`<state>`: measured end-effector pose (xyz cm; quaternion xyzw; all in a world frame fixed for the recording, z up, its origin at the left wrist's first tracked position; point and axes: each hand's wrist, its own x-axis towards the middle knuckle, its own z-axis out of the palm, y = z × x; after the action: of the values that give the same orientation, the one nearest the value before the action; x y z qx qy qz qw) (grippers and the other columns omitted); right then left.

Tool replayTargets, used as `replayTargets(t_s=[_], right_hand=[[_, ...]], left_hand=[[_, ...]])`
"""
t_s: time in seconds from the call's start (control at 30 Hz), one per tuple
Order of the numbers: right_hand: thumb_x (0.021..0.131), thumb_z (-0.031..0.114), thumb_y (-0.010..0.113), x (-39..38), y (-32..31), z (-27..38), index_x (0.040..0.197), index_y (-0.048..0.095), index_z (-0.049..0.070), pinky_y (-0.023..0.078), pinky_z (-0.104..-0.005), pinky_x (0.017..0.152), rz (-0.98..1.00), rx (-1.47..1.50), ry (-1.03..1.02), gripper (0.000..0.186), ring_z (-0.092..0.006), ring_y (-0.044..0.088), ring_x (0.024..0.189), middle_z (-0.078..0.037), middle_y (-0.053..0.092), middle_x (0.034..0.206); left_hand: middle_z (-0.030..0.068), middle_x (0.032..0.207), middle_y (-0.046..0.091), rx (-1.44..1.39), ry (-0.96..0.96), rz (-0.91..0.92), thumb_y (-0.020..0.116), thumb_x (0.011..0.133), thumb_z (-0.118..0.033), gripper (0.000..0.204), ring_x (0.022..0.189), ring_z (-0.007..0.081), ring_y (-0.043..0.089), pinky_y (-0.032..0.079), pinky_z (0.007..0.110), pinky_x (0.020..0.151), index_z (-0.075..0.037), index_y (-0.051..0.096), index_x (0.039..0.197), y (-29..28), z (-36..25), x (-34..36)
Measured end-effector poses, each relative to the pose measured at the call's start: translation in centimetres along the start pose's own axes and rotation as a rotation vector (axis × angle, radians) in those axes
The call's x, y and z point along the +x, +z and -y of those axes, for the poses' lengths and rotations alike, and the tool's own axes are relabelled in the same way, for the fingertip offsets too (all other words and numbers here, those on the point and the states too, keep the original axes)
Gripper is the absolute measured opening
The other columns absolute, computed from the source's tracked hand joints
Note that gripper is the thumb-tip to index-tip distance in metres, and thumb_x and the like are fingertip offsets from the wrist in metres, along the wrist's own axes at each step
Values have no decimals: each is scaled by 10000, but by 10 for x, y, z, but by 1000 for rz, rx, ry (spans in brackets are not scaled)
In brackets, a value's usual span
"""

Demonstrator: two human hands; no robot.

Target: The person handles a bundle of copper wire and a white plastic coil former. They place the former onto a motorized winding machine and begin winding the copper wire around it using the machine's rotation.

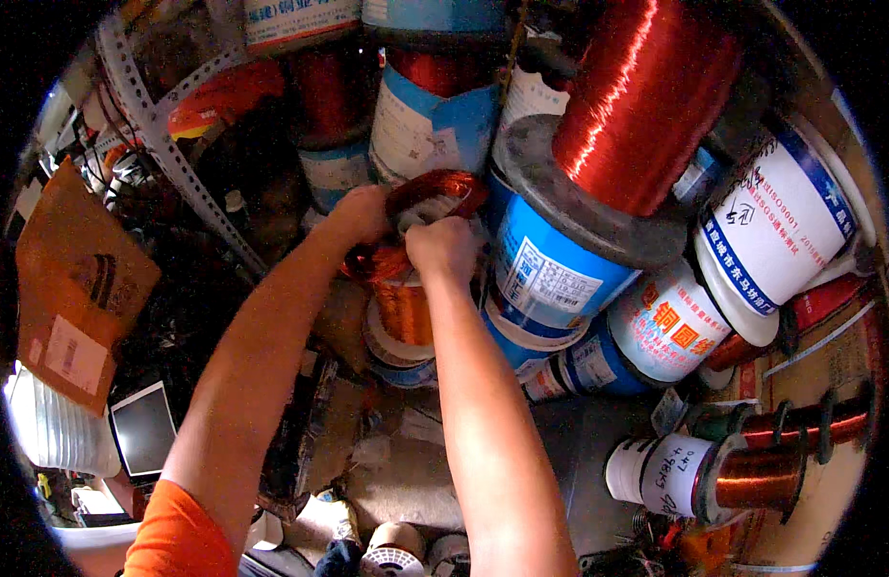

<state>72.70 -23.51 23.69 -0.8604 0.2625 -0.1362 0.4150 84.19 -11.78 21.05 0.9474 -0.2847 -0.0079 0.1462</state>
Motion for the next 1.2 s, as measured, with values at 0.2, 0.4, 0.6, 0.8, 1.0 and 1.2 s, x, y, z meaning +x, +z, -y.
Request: replayTargets(t_s=[0.2, 0.4, 0.6, 0.8, 1.0, 1.2], right_hand=[[767, 345, 640, 0, -16, 3, 874, 669, -80, 493, -434, 838, 74, -21, 21, 439, -399, 622, 951, -287, 640, 950], [780, 324, 648, -14, -25, 7, 958, 635, -87, 497, -429, 836, 50, -29, 10, 447, -399, 621, 955, -288, 636, 973], [786, 409, 636, -34, -50, 4, 1018, 652, -25, 476, -393, 868, 105, -64, -52, 492, -364, 600, 1033, -248, 638, 1043], [826, 261, 658, -126, -142, 4, 806, 653, -43, 503, -342, 679, 245, 162, -287, 305, -256, 667, 731, -177, 678, 782], [747, -55, 635, -272, -295, -31, 875, 625, -29, 476, -251, 705, 352, 110, -194, 131, -179, 620, 747, -87, 643, 847], [701, -83, 434, -362, -340, -97, 712, 493, -20, 420, -241, 528, 190, 147, -96, 86, -143, 476, 540, -123, 511, 755]], left_hand=[[221, 1148, 592, 17, -80, 86, 615, 742, -216, 508, 1134, 342, 542, 462, 422, 929, 11, 513, 1184, -23, -14, -4], [201, 1246, 538, 43, -197, 111, 650, 748, -270, 574, 1148, 346, 537, 459, 435, 940, -25, 485, 1241, -40, -30, -16], [205, 1325, 444, 141, -230, 40, 706, 730, -401, 711, 1224, 408, 442, 402, 500, 985, -61, 438, 1294, -49, -49, -24], [225, 1090, 599, -266, 3, -836, 740, 756, -310, 558, 1010, 357, 585, 464, 407, 903, -7, 553, 1185, -72, -89, -86], [99, 1038, 572, -966, 103, -625, 628, 816, 0, 294, 933, 152, 573, 472, 262, 796, 13, 564, 1102, -45, -145, -289], [85, 933, 647, -923, -353, -355, 593, 872, -28, 191, 815, 122, 606, 479, 245, 751, 33, 594, 1053, 23, -133, -433]])
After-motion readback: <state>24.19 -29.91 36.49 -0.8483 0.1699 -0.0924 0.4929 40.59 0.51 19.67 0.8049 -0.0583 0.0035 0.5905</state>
